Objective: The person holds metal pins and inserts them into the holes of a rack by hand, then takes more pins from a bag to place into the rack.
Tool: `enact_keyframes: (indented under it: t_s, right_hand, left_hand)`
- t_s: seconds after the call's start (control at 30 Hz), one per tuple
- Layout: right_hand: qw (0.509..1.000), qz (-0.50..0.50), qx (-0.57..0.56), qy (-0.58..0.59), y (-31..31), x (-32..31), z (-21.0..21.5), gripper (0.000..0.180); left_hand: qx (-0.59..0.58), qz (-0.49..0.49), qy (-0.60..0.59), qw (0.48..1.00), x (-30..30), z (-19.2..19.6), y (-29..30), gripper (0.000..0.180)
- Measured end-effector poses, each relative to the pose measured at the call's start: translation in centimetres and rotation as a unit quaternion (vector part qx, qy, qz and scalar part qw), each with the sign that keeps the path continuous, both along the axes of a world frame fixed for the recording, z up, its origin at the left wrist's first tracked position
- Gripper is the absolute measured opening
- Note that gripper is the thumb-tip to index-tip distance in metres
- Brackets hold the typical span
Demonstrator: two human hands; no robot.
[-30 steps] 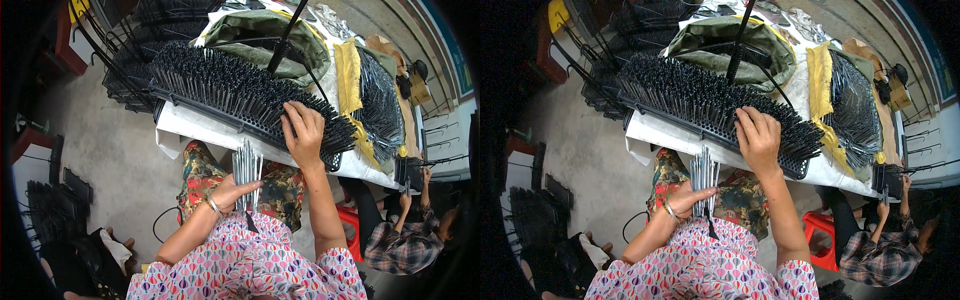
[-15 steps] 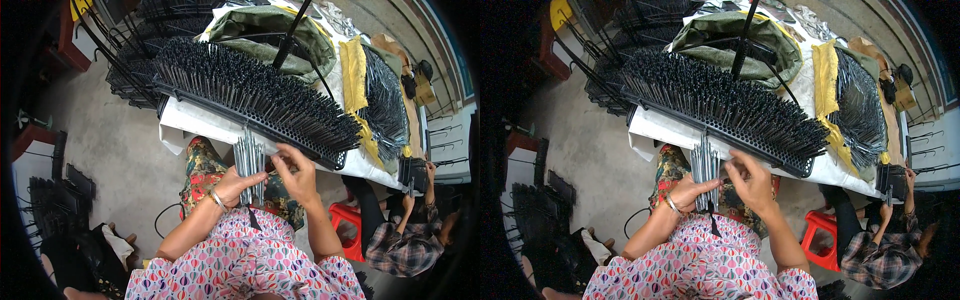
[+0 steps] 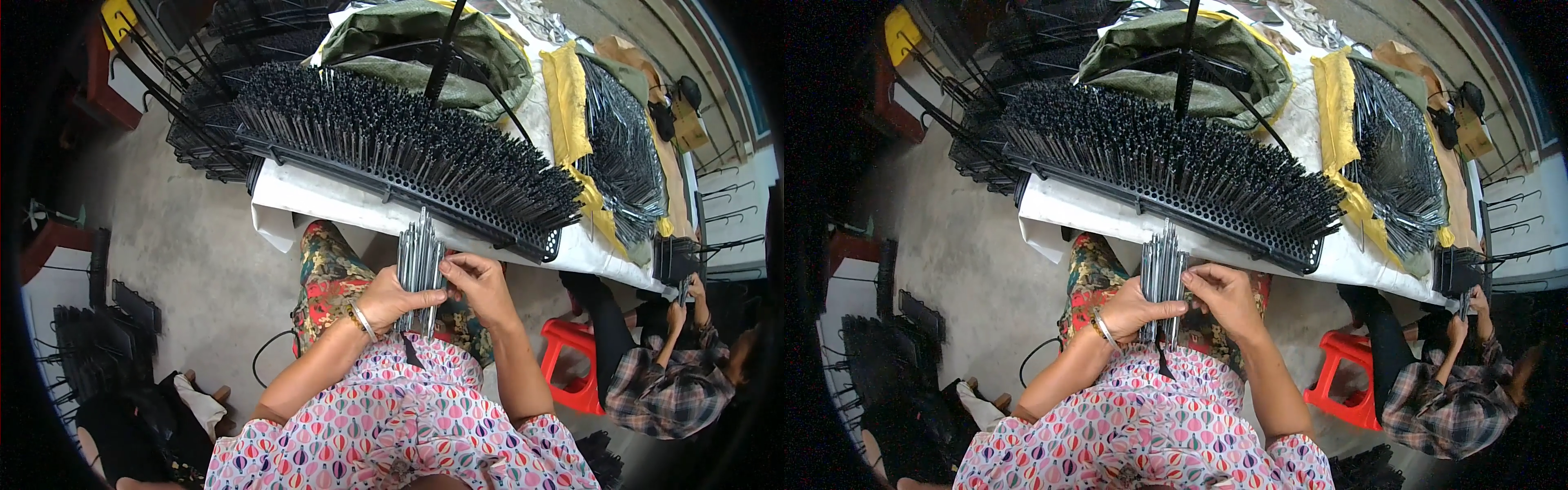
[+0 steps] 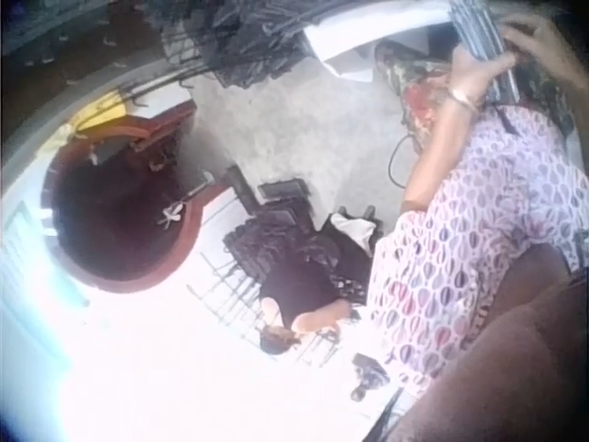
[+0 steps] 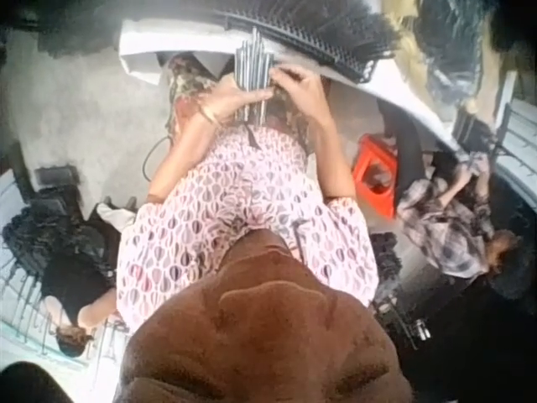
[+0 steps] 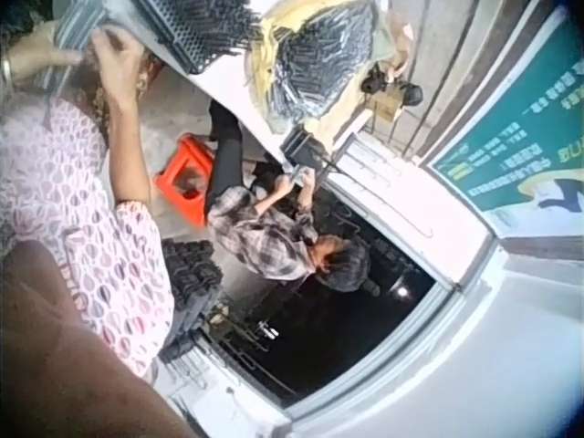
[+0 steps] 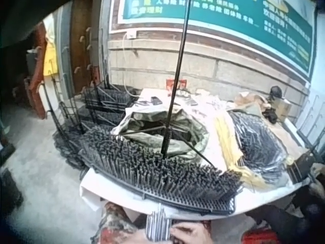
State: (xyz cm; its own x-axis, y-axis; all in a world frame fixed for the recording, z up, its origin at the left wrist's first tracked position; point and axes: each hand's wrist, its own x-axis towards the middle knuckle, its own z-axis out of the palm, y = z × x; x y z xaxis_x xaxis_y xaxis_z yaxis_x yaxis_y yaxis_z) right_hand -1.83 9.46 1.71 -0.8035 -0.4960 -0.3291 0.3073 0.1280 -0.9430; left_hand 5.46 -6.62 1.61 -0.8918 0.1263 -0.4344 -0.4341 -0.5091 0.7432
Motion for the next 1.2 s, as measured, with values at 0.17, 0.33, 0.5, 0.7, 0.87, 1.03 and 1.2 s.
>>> enact_keyframes:
  t_s: [0.17, 0.33, 0.5, 0.7, 0.87, 1.03, 1.2]
  right_hand:
    - [0.995, -0.031, -0.061, -0.07, 0.3, 0.2, -1.0, 0.019]
    - [0.997, -0.037, -0.032, -0.067, 0.2, 0.4, -1.3, 0.021]
    - [0.996, -0.04, -0.038, -0.071, 0.4, 0.7, -1.4, 0.024]
    - [0.993, -0.06, -0.037, 0.095, 0.4, 2.2, -1.2, 0.043]
    - [0.813, 0.171, 0.079, 0.551, 1.9, 3.1, 0.0, 0.039]
    - [0.726, 0.19, 0.058, 0.659, 2.4, 3.0, -1.1, 0.029]
    - [0.694, 0.171, 0.056, 0.697, 2.7, 2.3, 0.0, 0.028]
  left_hand:
    - [0.003, -0.013, 0.005, 1.0, 0.0, -0.5, 0.3, 0.03]
    - [0.045, -0.009, -0.018, 0.999, 0.3, -0.9, 0.4, 0.024]
    - [0.039, -0.004, -0.044, 0.998, 0.2, -1.2, 0.2, 0.024]
    - [0.073, 0.01, -0.05, 0.996, 0.1, -1.3, 0.0, 0.019]
    - [0.087, 0.059, -0.058, 0.993, -0.1, -2.6, -0.7, 0.018]
    - [0.043, 0.032, -0.051, 0.997, -0.2, -1.7, -0.3, 0.02]
    - [0.068, 0.066, -0.049, 0.994, -0.4, -1.5, -0.2, 0.015]
